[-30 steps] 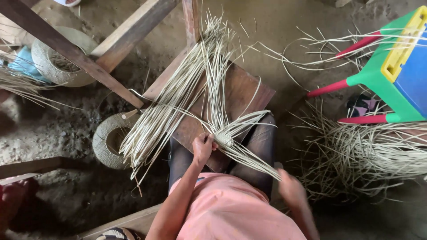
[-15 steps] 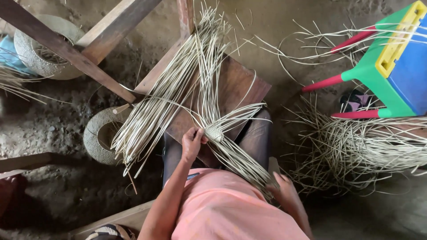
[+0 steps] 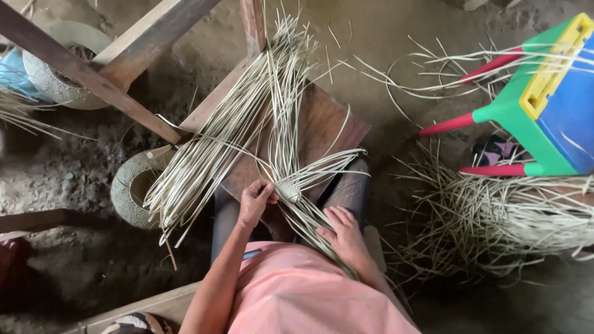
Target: Weaving long, thin straw or palm leaf strips together to create a larger piece of material.
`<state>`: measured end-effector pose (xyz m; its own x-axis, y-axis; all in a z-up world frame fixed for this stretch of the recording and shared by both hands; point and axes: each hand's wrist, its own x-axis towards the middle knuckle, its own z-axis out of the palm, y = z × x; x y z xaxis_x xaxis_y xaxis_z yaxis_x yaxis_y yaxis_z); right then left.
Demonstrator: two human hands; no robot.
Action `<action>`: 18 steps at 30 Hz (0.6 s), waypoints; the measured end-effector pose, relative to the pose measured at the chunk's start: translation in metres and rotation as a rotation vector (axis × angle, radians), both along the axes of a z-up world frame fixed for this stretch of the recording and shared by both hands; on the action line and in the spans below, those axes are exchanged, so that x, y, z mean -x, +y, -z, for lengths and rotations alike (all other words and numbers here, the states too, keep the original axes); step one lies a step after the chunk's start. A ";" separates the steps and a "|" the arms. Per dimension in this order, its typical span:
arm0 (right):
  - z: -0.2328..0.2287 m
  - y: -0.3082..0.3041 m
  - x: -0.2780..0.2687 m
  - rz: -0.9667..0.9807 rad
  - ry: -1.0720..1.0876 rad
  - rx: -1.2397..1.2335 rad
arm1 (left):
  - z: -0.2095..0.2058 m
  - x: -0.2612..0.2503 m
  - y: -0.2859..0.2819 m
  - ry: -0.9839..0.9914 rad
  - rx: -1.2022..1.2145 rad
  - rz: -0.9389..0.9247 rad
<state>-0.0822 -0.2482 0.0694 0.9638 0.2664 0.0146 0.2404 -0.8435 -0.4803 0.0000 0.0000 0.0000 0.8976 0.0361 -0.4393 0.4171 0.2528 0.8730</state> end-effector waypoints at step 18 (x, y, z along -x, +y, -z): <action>0.041 -0.016 0.007 -0.022 -0.223 -0.113 | 0.009 0.008 -0.021 -0.028 -0.188 -0.130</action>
